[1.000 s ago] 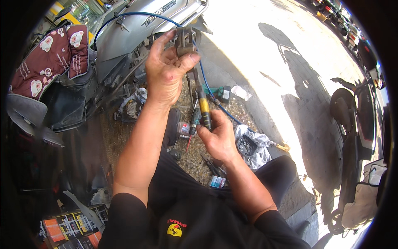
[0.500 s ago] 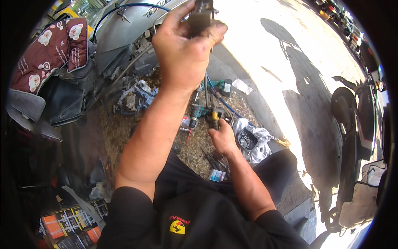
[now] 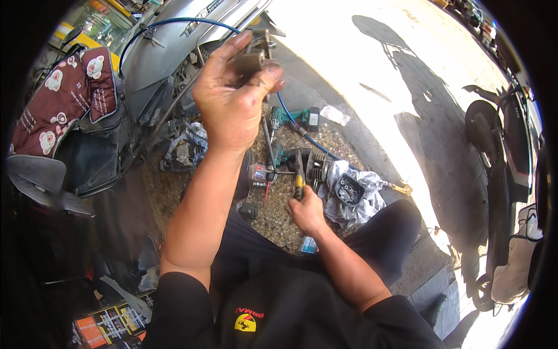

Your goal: The person is repairing a scooter by assembling and adjusting small mechanical parts. They use a hammer and other tools to fit components together, handling them carefully and inspecting the assembly throughout the process.

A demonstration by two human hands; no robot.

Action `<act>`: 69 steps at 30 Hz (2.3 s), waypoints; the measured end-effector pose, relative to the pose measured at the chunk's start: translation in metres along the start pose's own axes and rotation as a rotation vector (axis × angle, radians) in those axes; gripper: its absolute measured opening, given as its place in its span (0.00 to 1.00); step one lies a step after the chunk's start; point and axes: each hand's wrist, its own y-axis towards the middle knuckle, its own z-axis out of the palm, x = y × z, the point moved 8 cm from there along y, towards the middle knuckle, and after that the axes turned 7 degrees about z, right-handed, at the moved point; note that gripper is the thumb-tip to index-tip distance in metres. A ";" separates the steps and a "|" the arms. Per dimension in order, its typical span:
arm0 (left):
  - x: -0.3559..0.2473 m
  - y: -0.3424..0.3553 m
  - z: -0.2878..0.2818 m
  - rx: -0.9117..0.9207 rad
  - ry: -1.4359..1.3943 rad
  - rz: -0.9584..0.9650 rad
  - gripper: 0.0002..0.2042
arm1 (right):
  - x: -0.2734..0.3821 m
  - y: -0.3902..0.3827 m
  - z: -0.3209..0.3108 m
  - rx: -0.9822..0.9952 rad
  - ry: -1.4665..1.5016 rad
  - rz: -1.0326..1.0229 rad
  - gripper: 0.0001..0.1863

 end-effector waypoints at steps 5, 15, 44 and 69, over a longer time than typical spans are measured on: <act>-0.008 0.000 -0.012 -0.010 -0.048 0.075 0.22 | 0.041 -0.020 -0.041 -0.128 0.200 -0.325 0.14; 0.004 -0.013 -0.010 0.069 0.051 0.016 0.22 | 0.004 -0.013 0.005 0.084 -0.019 0.043 0.22; -0.014 -0.014 -0.017 0.011 0.082 0.089 0.22 | 0.018 -0.031 -0.004 0.113 0.184 -0.250 0.11; -0.017 0.004 -0.037 0.121 -0.154 -0.260 0.18 | 0.085 -0.055 -0.043 -0.036 -0.168 -0.688 0.35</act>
